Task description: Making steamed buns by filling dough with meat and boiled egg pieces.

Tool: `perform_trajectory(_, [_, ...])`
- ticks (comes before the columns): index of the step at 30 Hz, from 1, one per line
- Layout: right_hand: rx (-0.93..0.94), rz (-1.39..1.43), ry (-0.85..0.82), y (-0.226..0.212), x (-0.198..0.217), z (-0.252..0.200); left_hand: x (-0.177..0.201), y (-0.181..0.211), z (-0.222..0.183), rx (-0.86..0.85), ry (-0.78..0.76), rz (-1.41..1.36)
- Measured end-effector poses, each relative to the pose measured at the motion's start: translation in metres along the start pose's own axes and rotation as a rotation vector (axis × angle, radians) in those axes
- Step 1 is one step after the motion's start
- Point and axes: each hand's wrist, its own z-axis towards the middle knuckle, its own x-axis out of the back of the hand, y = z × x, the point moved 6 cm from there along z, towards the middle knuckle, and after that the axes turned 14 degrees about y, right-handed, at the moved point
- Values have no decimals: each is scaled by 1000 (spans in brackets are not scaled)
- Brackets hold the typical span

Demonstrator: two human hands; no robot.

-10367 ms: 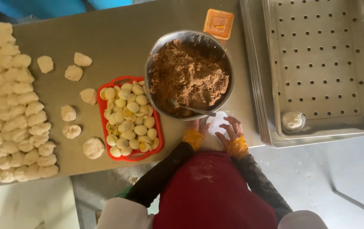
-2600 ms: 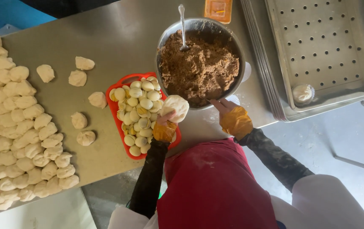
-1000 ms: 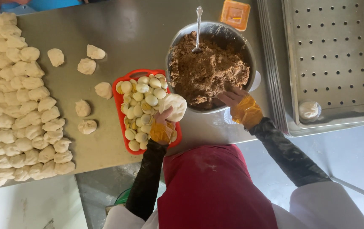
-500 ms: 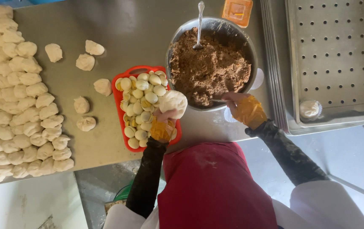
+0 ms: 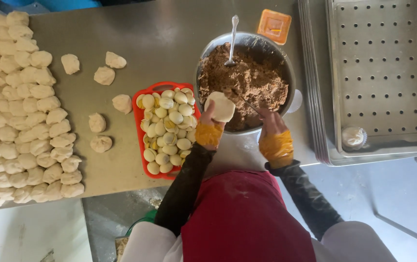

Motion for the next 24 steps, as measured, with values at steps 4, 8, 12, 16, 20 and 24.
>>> perform_trajectory(4, [73, -135, -14, -9, -15, -11, -34, 5, -7, -27, -123, -68])
perform_trajectory(8, [138, -126, 59, -37, -7, -9, -45, 8, -16, -24, -185, -95])
perform_trajectory(12, [88, -125, 23, -38, -3, -7, -46, 13, -20, 30, -181, -129])
perform_trajectory(16, [-63, -1, -13, -22, 4, -4, -38, 16, -19, 114, -121, -209])
perform_trajectory(20, [-34, 27, 5, -47, 28, 14, -28, 19, -21, 146, -23, -176])
perform_trajectory(24, [43, -1, -52, -48, 33, 18, -27, 25, -29, 116, -50, -108])
